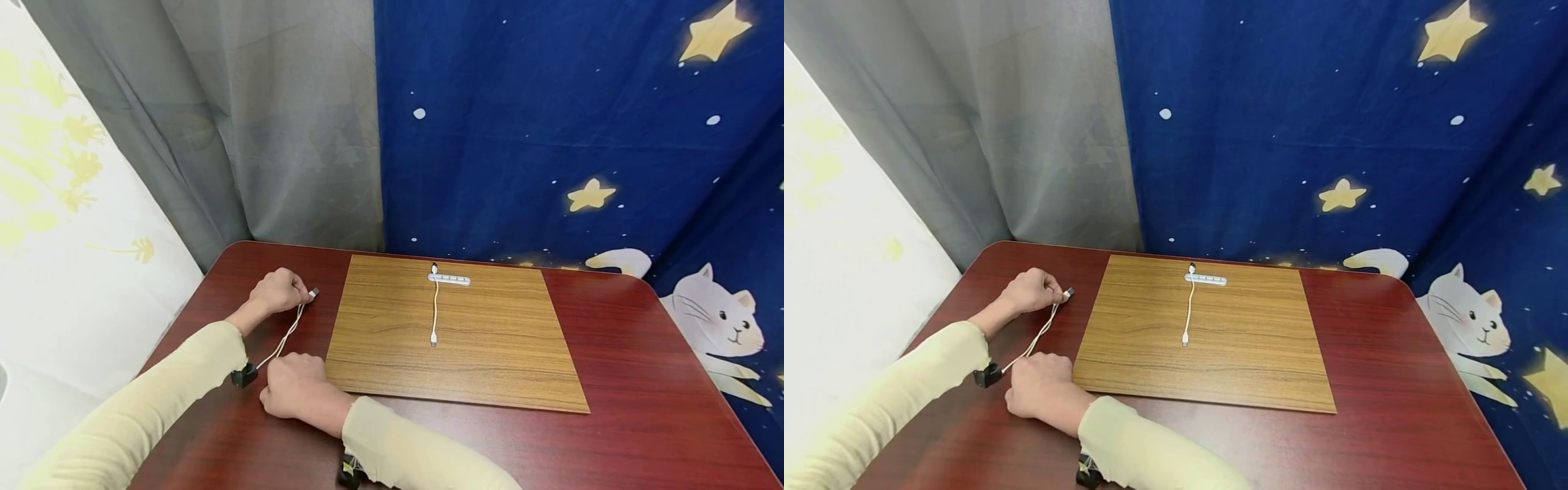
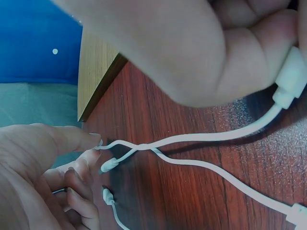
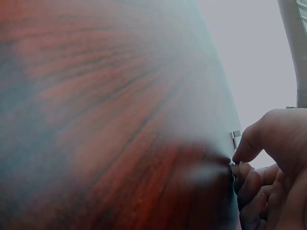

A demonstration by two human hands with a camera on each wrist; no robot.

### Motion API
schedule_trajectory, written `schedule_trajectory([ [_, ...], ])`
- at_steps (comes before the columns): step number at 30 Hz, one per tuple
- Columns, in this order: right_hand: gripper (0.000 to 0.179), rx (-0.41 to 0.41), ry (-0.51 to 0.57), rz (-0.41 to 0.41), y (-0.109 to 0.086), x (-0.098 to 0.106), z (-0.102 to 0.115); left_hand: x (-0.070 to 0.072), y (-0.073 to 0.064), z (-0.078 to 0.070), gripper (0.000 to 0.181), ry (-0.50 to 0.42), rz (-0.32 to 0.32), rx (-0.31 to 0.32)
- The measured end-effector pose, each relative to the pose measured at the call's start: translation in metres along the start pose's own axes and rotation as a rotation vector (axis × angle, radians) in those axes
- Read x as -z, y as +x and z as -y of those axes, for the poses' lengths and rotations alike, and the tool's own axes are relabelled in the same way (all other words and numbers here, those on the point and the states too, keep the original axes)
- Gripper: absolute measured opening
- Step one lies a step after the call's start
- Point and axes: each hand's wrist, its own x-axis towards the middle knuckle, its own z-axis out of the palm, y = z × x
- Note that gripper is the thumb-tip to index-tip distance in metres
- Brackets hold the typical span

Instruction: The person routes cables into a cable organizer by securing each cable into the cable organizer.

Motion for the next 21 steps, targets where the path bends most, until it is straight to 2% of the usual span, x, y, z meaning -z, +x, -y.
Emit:
schedule_trajectory([
  [8, 0.038, 0.027, -0.002, -0.037, -0.005, 0.005, -0.007, 0.003, 0.0, -0.003, 0.014, -0.018, -0.022, -0.003],
  [14, 0.037, 0.045, 0.006, -0.046, -0.01, 0.01, -0.013, 0.007, -0.001, -0.004, 0.014, -0.018, -0.015, -0.002],
  [21, 0.034, 0.082, 0.015, -0.099, -0.015, 0.012, -0.022, 0.011, -0.004, -0.004, 0.013, -0.034, -0.025, 0.014],
])
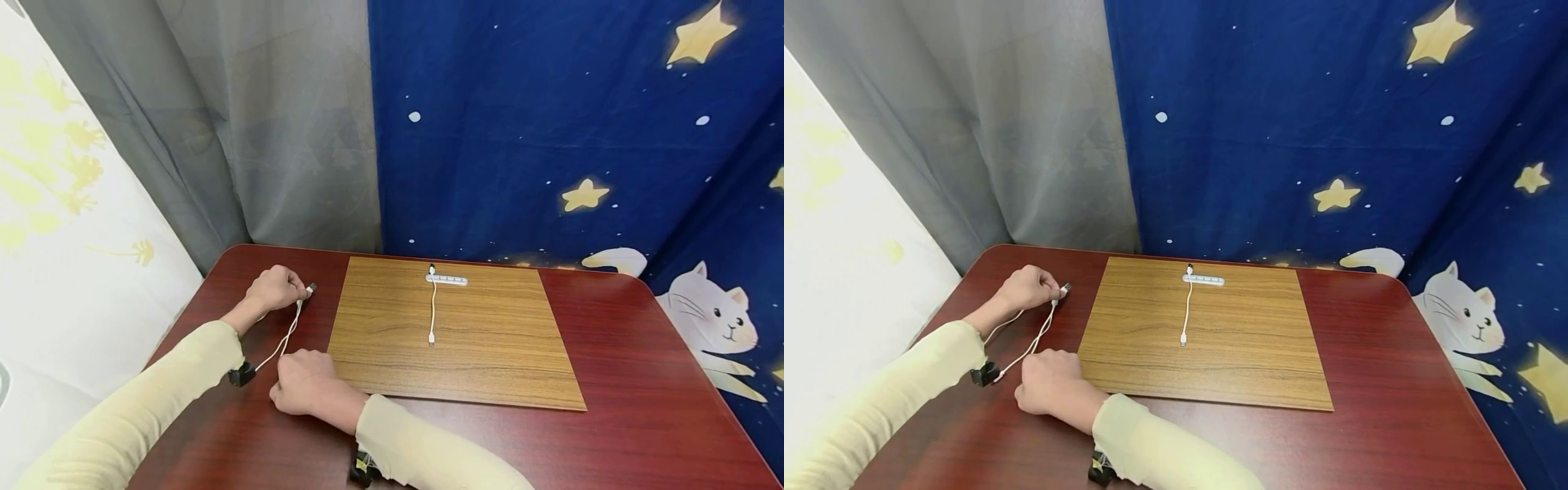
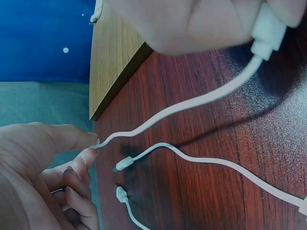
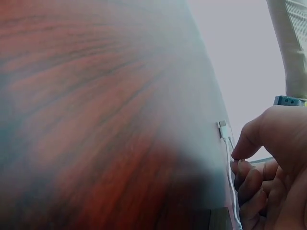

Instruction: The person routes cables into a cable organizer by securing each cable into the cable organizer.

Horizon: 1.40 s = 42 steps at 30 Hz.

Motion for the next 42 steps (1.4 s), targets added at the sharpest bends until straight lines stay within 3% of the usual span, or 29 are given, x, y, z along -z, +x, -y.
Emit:
schedule_trajectory([
  [13, 0.03, 0.06, 0.048, -0.048, -0.005, 0.002, -0.017, 0.001, 0.002, 0.001, 0.015, -0.03, -0.011, 0.008],
  [27, 0.024, 0.107, 0.143, -0.102, -0.007, 0.001, -0.034, 0.002, 0.006, -0.004, 0.02, -0.121, -0.031, -0.004],
  [36, 0.022, 0.116, 0.207, -0.111, -0.009, 0.001, -0.044, 0.0, 0.006, -0.01, 0.023, -0.239, -0.021, -0.002],
  [42, 0.022, 0.119, 0.215, -0.138, -0.009, 0.001, -0.049, -0.001, 0.008, -0.013, 0.022, -0.258, -0.043, 0.002],
])
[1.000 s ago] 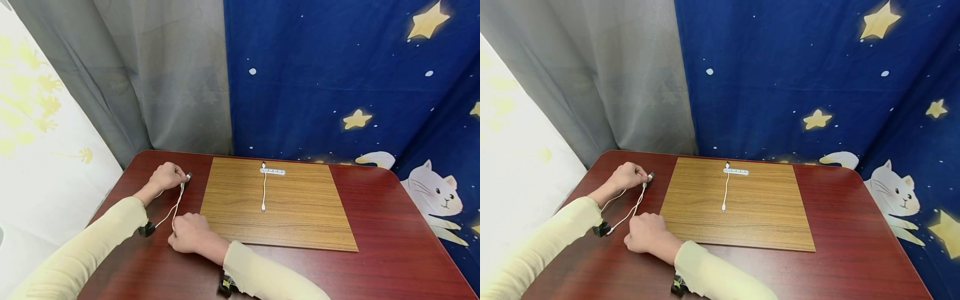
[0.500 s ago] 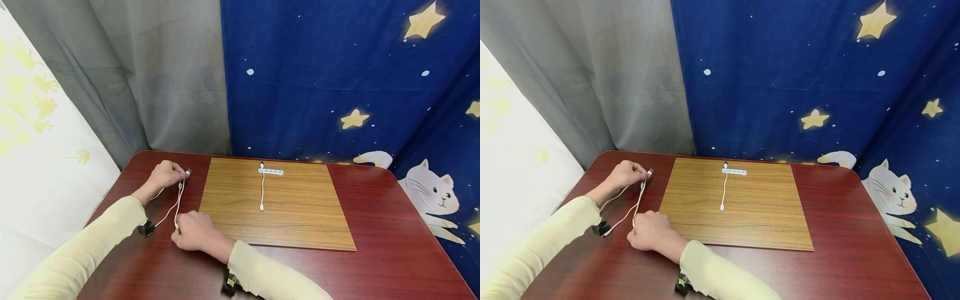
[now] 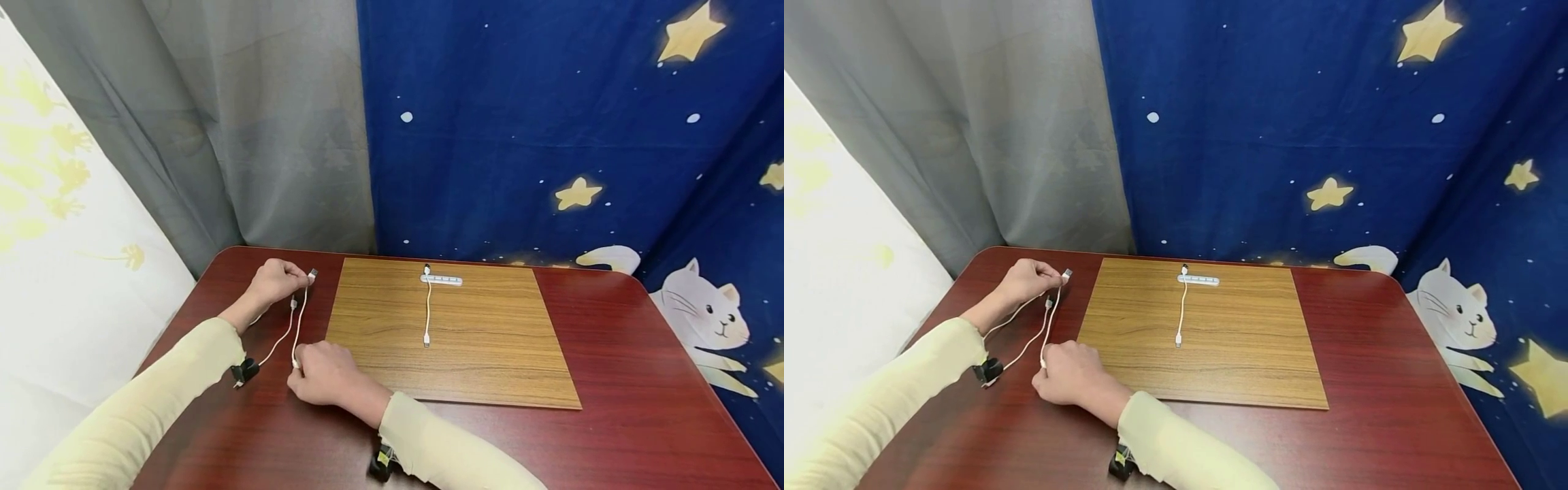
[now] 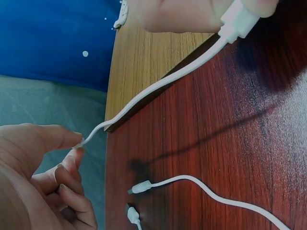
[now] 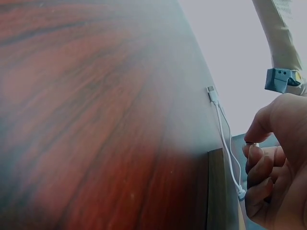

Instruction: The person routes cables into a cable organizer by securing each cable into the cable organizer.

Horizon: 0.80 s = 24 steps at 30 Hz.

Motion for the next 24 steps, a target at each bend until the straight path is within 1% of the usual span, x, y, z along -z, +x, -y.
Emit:
schedule_trajectory([
  [7, 0.022, -0.007, 0.006, -0.005, -0.001, 0.0, -0.004, -0.003, 0.001, 0.002, 0.022, -0.034, -0.025, -0.01],
  [13, 0.022, -0.013, 0.024, 0.004, -0.004, 0.003, -0.009, -0.007, 0.001, 0.001, 0.023, -0.092, -0.037, 0.015],
  [19, 0.022, -0.001, 0.036, -0.005, -0.007, 0.006, -0.016, -0.01, 0.004, -0.002, 0.024, -0.1, -0.053, 0.02],
  [24, 0.022, -0.018, 0.05, -0.003, -0.009, 0.009, -0.022, -0.012, 0.006, -0.006, 0.024, -0.11, -0.059, 0.02],
])
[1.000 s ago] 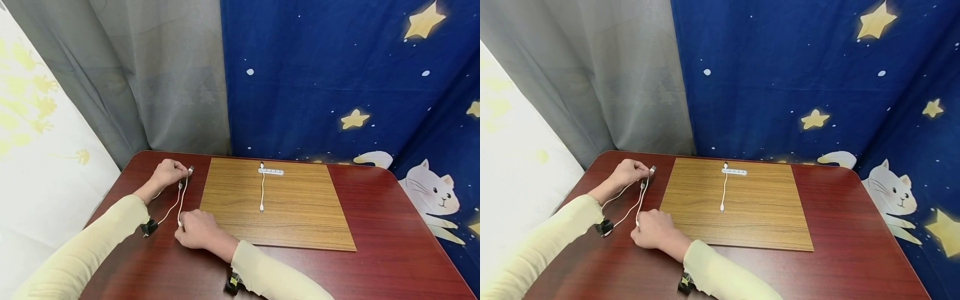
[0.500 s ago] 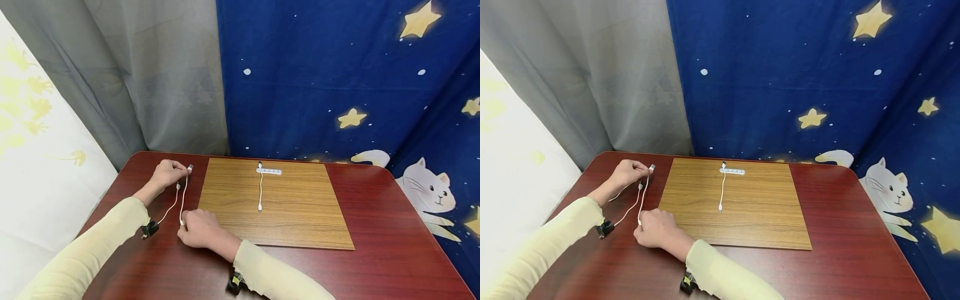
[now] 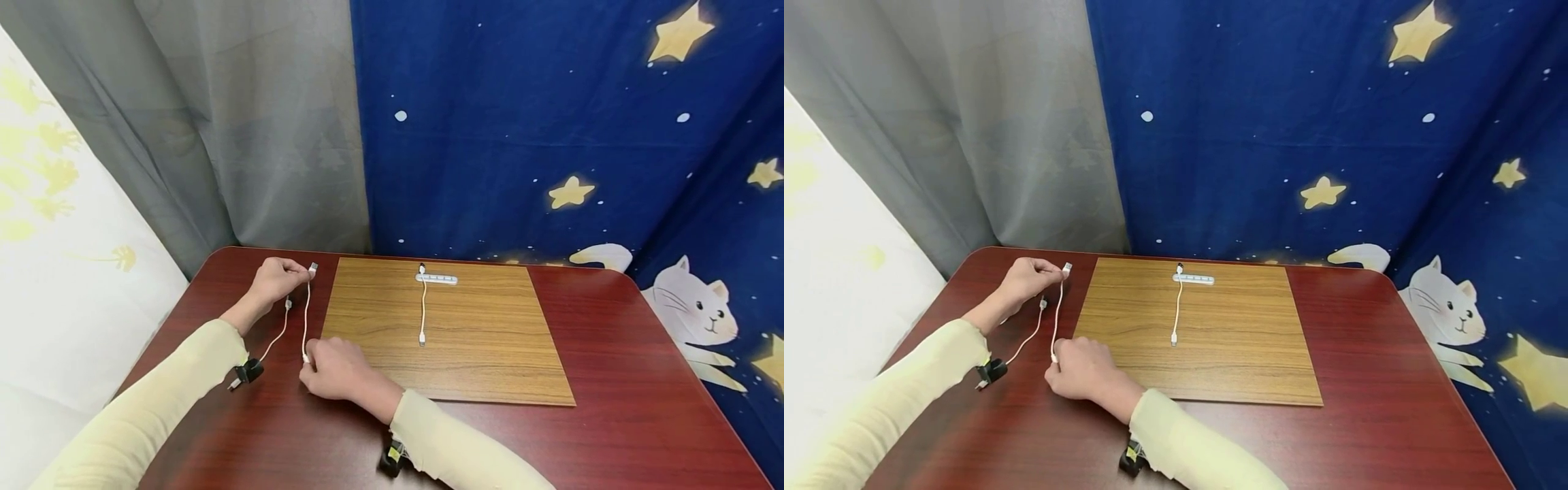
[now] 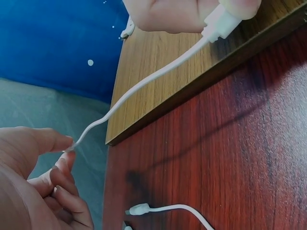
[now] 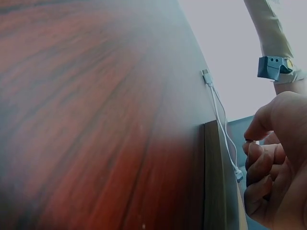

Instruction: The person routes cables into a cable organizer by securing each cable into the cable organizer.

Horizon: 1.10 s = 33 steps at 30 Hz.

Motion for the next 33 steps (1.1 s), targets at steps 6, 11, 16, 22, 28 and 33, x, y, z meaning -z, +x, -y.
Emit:
schedule_trajectory([
  [6, 0.021, -0.002, 0.018, -0.012, -0.003, 0.004, -0.005, -0.003, 0.001, -0.003, 0.025, 0.002, -0.003, 0.005],
  [11, 0.022, -0.007, 0.02, -0.026, -0.006, 0.007, -0.009, -0.005, 0.001, -0.006, 0.027, 0.005, -0.01, -0.002],
  [16, 0.021, -0.016, 0.044, -0.02, -0.008, 0.011, -0.013, -0.008, 0.002, -0.01, 0.027, 0.0, -0.026, -0.019],
  [22, 0.021, -0.023, 0.042, -0.022, -0.012, 0.016, -0.021, -0.013, 0.005, -0.012, 0.027, -0.033, -0.018, -0.036],
  [28, 0.019, -0.017, 0.05, -0.019, -0.015, 0.019, -0.027, -0.017, 0.005, -0.015, 0.029, -0.037, -0.019, -0.039],
  [33, 0.02, -0.005, 0.048, -0.032, -0.016, 0.021, -0.031, -0.019, 0.008, -0.017, 0.029, -0.04, -0.02, -0.034],
])
